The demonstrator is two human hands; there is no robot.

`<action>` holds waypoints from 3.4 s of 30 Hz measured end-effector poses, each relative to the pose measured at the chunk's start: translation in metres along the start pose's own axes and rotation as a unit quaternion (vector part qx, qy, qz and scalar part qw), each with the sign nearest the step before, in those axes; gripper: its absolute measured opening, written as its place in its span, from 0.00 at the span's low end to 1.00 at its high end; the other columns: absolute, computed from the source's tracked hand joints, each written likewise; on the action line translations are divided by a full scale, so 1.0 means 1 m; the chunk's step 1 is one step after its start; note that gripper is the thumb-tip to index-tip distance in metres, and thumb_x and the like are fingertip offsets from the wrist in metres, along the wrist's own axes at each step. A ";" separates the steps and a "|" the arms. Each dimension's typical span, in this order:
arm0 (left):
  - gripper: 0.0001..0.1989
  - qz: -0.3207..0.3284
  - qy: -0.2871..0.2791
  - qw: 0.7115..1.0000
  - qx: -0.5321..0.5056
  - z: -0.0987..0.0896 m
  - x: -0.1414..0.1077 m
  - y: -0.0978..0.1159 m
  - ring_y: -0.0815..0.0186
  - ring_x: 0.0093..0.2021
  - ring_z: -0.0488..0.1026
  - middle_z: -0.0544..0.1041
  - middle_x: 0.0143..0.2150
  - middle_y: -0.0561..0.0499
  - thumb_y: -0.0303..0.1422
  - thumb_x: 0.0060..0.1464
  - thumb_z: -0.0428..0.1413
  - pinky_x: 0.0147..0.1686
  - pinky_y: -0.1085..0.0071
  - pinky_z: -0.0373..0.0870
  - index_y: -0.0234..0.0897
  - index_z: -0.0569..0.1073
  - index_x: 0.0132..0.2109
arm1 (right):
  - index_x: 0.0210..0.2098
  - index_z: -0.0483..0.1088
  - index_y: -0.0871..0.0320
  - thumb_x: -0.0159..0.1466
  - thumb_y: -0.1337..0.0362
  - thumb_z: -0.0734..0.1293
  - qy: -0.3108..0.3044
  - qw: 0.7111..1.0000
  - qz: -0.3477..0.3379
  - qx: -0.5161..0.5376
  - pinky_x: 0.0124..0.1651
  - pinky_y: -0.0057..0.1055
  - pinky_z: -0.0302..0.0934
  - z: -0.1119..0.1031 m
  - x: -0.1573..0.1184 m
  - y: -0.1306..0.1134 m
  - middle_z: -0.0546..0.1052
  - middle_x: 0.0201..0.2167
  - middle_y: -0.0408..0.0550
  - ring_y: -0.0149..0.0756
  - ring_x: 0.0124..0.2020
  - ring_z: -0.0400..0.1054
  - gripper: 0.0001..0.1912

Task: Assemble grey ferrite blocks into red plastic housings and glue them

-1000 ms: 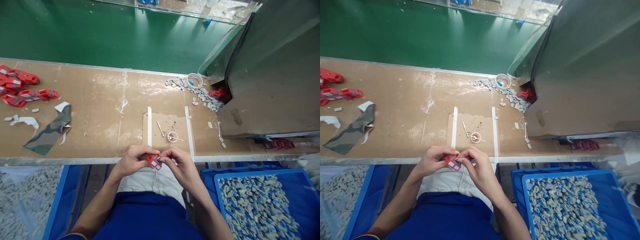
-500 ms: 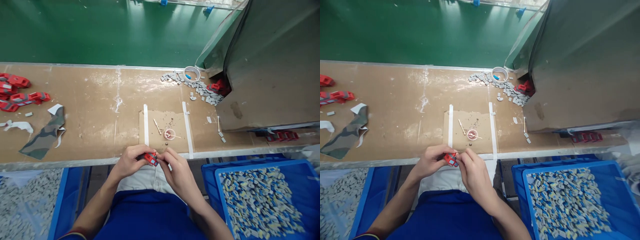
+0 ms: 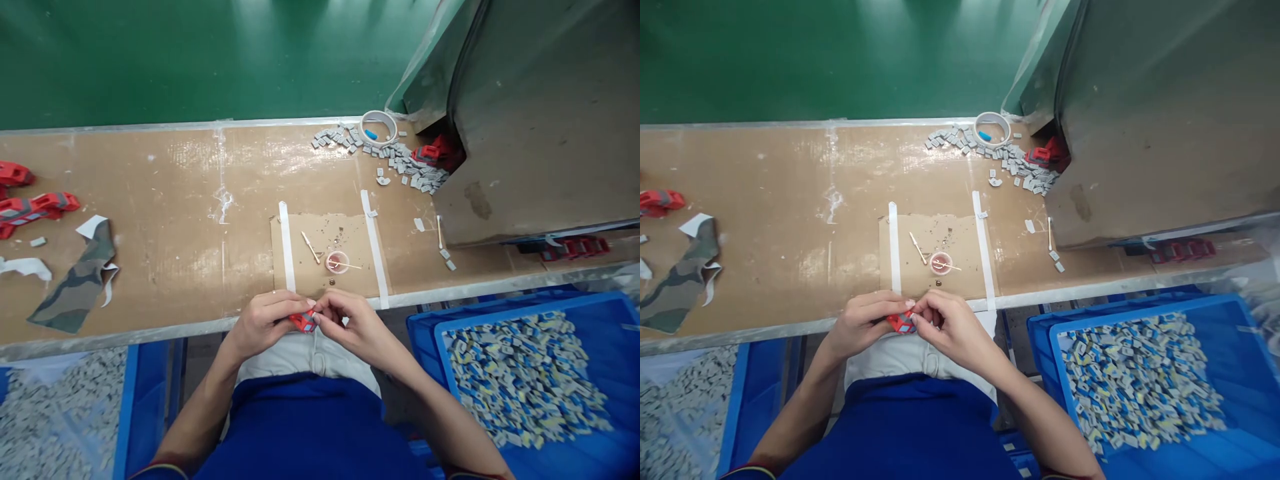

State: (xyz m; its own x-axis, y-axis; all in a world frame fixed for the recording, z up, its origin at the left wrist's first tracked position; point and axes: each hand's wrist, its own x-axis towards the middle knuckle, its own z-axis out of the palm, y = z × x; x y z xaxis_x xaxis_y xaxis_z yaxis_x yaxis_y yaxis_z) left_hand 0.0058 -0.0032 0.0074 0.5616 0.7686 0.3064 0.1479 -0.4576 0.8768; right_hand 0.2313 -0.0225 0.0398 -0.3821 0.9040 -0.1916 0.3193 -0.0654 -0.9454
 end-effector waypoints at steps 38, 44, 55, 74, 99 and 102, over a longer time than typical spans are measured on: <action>0.03 -0.088 0.105 0.977 -0.165 -0.002 -0.003 0.000 0.59 0.51 0.84 0.84 0.47 0.42 0.25 0.61 0.66 0.49 0.68 0.81 0.37 0.83 0.39 | 0.56 0.74 0.53 0.70 0.69 0.71 0.135 0.982 -0.133 -0.004 0.38 0.29 0.75 0.028 0.000 0.001 0.70 0.38 0.44 0.31 0.35 0.72 0.15; 0.03 -0.100 0.099 0.975 -0.172 -0.003 -0.002 0.001 0.59 0.51 0.84 0.84 0.46 0.42 0.25 0.61 0.66 0.47 0.69 0.81 0.36 0.83 0.37 | 0.56 0.74 0.55 0.70 0.69 0.71 0.119 0.985 -0.123 0.006 0.38 0.27 0.74 0.025 0.001 0.001 0.69 0.39 0.44 0.30 0.35 0.72 0.15; 0.05 -0.066 0.071 0.985 -0.143 -0.003 -0.003 -0.002 0.59 0.51 0.83 0.84 0.48 0.41 0.23 0.60 0.65 0.50 0.66 0.81 0.37 0.82 0.37 | 0.51 0.72 0.55 0.71 0.69 0.69 0.125 0.982 -0.135 -0.031 0.40 0.31 0.72 0.027 -0.007 0.000 0.70 0.38 0.45 0.34 0.37 0.70 0.09; 0.17 -0.122 0.085 0.961 -0.232 0.002 -0.005 0.001 0.58 0.55 0.82 0.82 0.57 0.38 0.29 0.63 0.65 0.52 0.67 0.81 0.40 0.78 0.58 | 0.52 0.71 0.51 0.72 0.60 0.71 0.193 0.947 -0.073 0.247 0.49 0.31 0.76 0.058 -0.005 0.010 0.73 0.45 0.47 0.34 0.45 0.77 0.11; 0.23 -0.194 0.054 0.971 -0.126 -0.010 -0.011 -0.007 0.56 0.41 0.85 0.86 0.50 0.41 0.39 0.56 0.69 0.45 0.64 0.84 0.41 0.80 0.58 | 0.38 0.68 0.55 0.73 0.70 0.63 0.153 0.983 -0.083 -0.061 0.47 0.31 0.69 0.010 -0.035 -0.003 0.75 0.40 0.49 0.38 0.44 0.74 0.07; 0.24 -0.275 0.125 0.944 -0.131 -0.010 -0.013 -0.010 0.54 0.39 0.85 0.87 0.47 0.41 0.48 0.55 0.68 0.43 0.62 0.86 0.39 0.82 0.53 | 0.38 0.70 0.54 0.75 0.67 0.62 0.240 0.964 -0.035 -0.108 0.46 0.31 0.68 -0.036 -0.078 0.007 0.77 0.40 0.48 0.37 0.43 0.74 0.08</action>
State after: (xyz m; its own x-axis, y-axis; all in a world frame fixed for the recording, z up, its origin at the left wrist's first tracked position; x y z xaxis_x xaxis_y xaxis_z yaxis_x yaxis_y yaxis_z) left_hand -0.0115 -0.0044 -0.0019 0.2445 0.9542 -0.1726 0.1372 0.1422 0.9803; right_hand 0.2947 -0.0786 0.0576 0.0196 0.9978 0.0633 0.5006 0.0450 -0.8645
